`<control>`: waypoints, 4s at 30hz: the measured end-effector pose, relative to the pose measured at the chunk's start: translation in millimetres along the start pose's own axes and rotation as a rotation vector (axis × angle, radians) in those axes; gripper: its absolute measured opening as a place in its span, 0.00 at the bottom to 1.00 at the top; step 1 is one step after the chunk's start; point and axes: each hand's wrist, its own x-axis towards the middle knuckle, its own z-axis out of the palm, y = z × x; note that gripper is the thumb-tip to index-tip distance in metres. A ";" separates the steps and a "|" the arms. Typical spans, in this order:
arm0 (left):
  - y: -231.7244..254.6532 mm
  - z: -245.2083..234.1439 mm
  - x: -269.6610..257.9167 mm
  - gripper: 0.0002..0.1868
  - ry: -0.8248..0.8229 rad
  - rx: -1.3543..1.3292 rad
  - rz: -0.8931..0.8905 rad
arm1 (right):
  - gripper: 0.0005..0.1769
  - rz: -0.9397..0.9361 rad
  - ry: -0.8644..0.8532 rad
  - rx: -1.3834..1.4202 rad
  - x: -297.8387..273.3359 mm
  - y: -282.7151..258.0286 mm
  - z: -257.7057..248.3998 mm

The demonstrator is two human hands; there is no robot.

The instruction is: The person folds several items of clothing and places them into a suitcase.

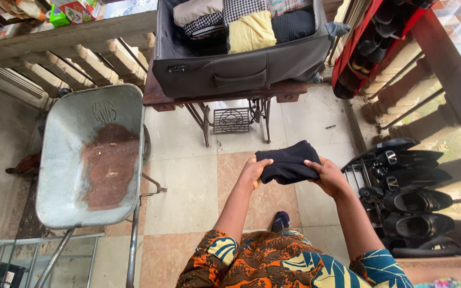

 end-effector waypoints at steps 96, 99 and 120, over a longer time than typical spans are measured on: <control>450.4 122.0 442.0 0.40 0.082 1.379 1.055 | 0.32 -0.772 0.618 -0.623 440.8 -390.0 128.8; 381.5 176.7 398.9 0.33 -0.334 0.878 1.079 | 0.28 -0.716 0.531 -0.116 405.4 -359.5 116.3; 40.8 242.4 48.2 0.35 -1.331 1.035 0.128 | 0.26 -0.629 1.347 0.546 -10.4 -66.1 58.1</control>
